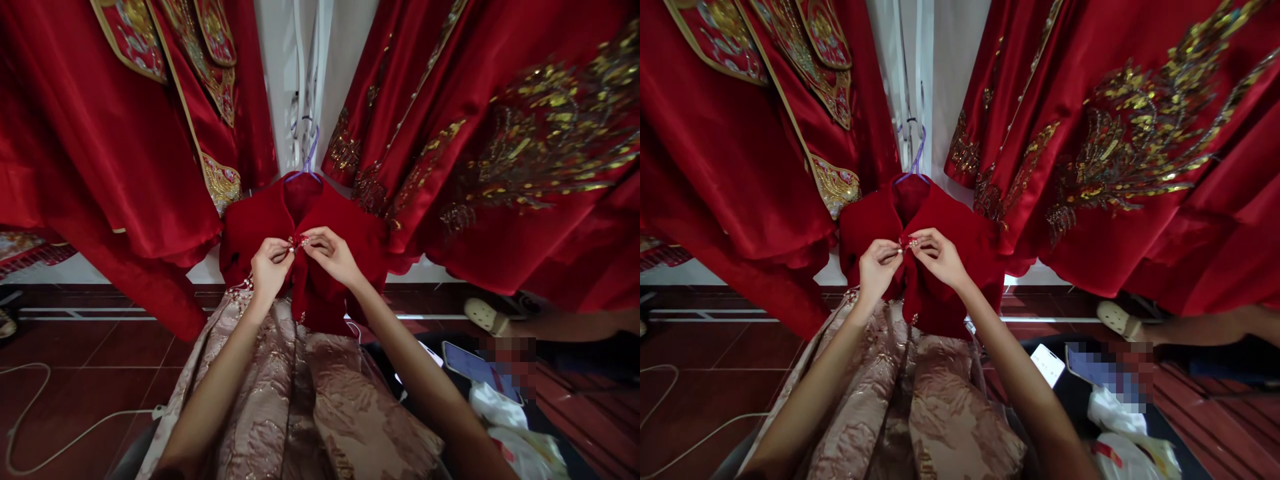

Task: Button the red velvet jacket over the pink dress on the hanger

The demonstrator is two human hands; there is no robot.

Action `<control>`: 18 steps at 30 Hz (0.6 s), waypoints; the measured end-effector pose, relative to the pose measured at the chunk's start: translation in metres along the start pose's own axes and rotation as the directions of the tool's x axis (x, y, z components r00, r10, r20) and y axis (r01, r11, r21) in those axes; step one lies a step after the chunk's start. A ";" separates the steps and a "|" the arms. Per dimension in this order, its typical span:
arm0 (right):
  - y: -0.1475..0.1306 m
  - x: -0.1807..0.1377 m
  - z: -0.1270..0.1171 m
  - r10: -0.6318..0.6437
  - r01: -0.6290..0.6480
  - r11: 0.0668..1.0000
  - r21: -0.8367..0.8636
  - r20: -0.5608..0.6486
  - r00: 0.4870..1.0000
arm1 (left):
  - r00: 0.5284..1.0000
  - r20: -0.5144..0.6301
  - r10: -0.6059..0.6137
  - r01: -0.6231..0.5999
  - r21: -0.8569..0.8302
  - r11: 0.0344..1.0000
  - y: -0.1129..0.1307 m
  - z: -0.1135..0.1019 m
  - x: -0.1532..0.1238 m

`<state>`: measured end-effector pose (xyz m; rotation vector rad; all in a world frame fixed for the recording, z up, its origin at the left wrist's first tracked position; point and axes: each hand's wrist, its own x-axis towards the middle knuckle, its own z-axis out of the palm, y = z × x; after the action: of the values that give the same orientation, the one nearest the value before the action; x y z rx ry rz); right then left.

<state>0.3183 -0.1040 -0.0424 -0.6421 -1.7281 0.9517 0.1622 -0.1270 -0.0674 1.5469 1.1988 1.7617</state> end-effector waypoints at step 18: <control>-0.003 -0.001 0.012 -0.087 0.068 0.991 -0.112 -0.178 0.980 | 0.816 0.508 0.277 -0.521 0.436 0.734 0.040 -0.031 0.026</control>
<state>0.3078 -0.1097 -0.0429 -0.7028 -1.6349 0.7281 0.1337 -0.1337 -0.0190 2.5604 1.2802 1.2324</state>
